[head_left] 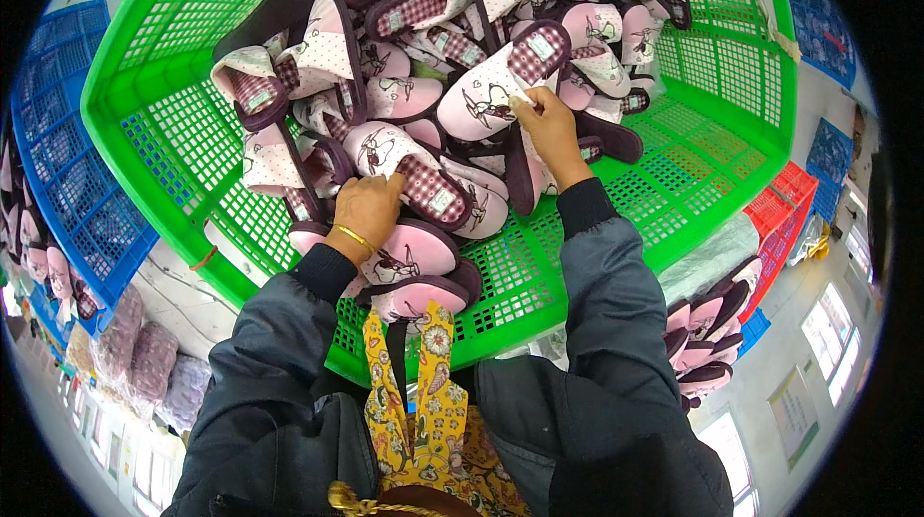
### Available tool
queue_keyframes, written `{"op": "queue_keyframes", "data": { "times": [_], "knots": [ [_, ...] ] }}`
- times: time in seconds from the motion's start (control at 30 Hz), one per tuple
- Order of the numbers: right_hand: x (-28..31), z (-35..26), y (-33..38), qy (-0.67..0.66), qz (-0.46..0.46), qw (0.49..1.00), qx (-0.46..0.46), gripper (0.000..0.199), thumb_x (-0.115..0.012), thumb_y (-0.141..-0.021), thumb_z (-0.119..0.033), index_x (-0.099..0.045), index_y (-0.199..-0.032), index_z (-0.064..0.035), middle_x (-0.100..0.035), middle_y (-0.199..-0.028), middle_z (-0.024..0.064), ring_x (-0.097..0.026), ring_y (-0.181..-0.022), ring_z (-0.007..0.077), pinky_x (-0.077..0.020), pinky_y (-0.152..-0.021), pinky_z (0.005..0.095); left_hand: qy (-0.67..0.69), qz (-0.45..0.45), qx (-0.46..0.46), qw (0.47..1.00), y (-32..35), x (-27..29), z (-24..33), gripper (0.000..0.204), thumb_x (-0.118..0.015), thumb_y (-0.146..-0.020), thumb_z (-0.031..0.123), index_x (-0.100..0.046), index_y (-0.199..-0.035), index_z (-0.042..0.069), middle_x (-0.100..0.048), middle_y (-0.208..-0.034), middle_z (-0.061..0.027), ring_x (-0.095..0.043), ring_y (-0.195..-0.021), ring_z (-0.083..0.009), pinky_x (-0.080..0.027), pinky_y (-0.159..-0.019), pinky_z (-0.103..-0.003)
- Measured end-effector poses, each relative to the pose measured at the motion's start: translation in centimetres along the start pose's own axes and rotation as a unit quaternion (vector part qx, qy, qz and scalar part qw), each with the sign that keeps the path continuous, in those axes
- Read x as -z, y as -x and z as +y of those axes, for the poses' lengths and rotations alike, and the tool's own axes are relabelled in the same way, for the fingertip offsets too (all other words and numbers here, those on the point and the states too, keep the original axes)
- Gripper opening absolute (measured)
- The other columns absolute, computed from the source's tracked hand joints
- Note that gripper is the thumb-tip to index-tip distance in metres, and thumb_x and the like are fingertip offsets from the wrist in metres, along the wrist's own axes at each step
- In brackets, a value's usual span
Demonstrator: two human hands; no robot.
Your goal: The person repeatedly picks up pairs of pink and brown patterned slippers from a green plastic basket and places them onto a nearby pile on the floor. The person handles the slippers by hand, moving them one pair at a time from the basket to the pile.
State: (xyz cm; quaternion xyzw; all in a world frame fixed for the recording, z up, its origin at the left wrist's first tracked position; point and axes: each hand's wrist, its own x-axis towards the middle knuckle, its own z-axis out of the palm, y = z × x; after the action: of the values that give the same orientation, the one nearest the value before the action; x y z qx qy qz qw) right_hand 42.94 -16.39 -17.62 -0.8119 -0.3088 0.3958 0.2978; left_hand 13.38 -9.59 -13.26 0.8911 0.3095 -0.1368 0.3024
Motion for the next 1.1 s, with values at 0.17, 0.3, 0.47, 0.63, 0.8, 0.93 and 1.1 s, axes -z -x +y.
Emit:
{"op": "queue_keyframes", "data": {
  "times": [0.17,0.3,0.47,0.63,0.8,0.93,1.1],
  "knots": [
    [-1.6,2.7,0.5,-0.032,0.043,0.998,-0.041,0.028,-0.068,-0.082,-0.025,-0.062,-0.089,0.0018,-0.062,-0.075,0.0116,-0.057,-0.067,0.0181,-0.0456,-0.065,0.0321,0.015,0.013,-0.006,1.0,0.0,-0.1,-0.2,0.008,-0.057,-0.079,0.014,-0.054,-0.084,0.01,-0.061,-0.071,-0.0095,-0.062,-0.071,-0.0281,-0.044,-0.064,-0.042],
    [-3.0,3.2,0.0,-0.099,0.045,0.988,-0.106,0.03,-0.068,-0.083,-0.028,-0.063,-0.09,0.0009,-0.063,-0.073,0.0074,-0.056,-0.064,0.014,-0.0447,-0.061,0.0299,0.03,0.026,0.002,0.999,0.2,0.1,-0.4,0.011,-0.06,-0.078,0.015,-0.056,-0.087,0.01,-0.061,-0.073,-0.0095,-0.061,-0.073,-0.0284,-0.045,-0.066,-0.042],
    [-3.5,3.5,0.2,-0.162,0.063,0.979,-0.108,0.028,-0.069,-0.083,-0.025,-0.063,-0.093,0.0006,-0.061,-0.07,0.0036,-0.054,-0.063,0.0089,-0.0429,-0.058,0.025,0.029,-0.004,0.012,1.0,0.1,0.0,-0.4,0.016,-0.064,-0.077,0.016,-0.058,-0.091,0.01,-0.062,-0.076,-0.0098,-0.062,-0.076,-0.0291,-0.046,-0.068,-0.042],
    [-4.3,1.0,0.9,-0.141,0.077,0.975,-0.152,0.026,-0.067,-0.086,-0.024,-0.061,-0.094,-0.0007,-0.059,-0.072,0.001,-0.052,-0.057,0.0057,-0.0412,-0.051,0.0211,0.03,0.006,0.002,1.0,0.1,-0.1,-0.6,0.016,-0.063,-0.077,0.016,-0.058,-0.091,0.011,-0.062,-0.075,-0.0094,-0.062,-0.074,-0.0288,-0.046,-0.067,-0.041],
    [-5.8,-2.5,2.6,-0.239,0.029,0.943,-0.23,0.022,-0.064,-0.088,-0.023,-0.059,-0.093,-0.0027,-0.062,-0.074,0.0026,-0.053,-0.055,0.0068,-0.0434,-0.049,0.0217,0.036,0.015,-0.016,0.999,-0.1,-0.6,-0.8,0.014,-0.062,-0.077,0.015,-0.057,-0.09,0.012,-0.06,-0.073,-0.0087,-0.06,-0.071,-0.0289,-0.046,-0.065,-0.041],
    [-8.3,-4.0,4.8,-0.369,0.001,0.901,-0.228,0.018,-0.061,-0.091,-0.018,-0.056,-0.097,-0.002,-0.065,-0.083,0.0051,-0.057,-0.061,0.0084,-0.0449,-0.054,0.0211,0.033,0.051,-0.045,0.997,-0.3,-0.8,-0.8,0.009,-0.058,-0.076,0.012,-0.056,-0.084,0.01,-0.058,-0.07,-0.0083,-0.061,-0.069,-0.0271,-0.045,-0.063,-0.039],
    [-6.0,-7.4,6.8,-0.304,0.129,0.929,-0.165,0.021,-0.06,-0.093,-0.023,-0.056,-0.092,-0.0023,-0.063,-0.073,0.0044,-0.052,-0.054,0.0061,-0.0417,-0.051,0.0195,0.087,0.05,-0.008,0.995,-1.8,-0.2,0.4,0.015,-0.06,-0.08,0.013,-0.057,-0.093,0.009,-0.061,-0.078,-0.0105,-0.061,-0.075,-0.0302,-0.047,-0.067,-0.042]
  ]
}}
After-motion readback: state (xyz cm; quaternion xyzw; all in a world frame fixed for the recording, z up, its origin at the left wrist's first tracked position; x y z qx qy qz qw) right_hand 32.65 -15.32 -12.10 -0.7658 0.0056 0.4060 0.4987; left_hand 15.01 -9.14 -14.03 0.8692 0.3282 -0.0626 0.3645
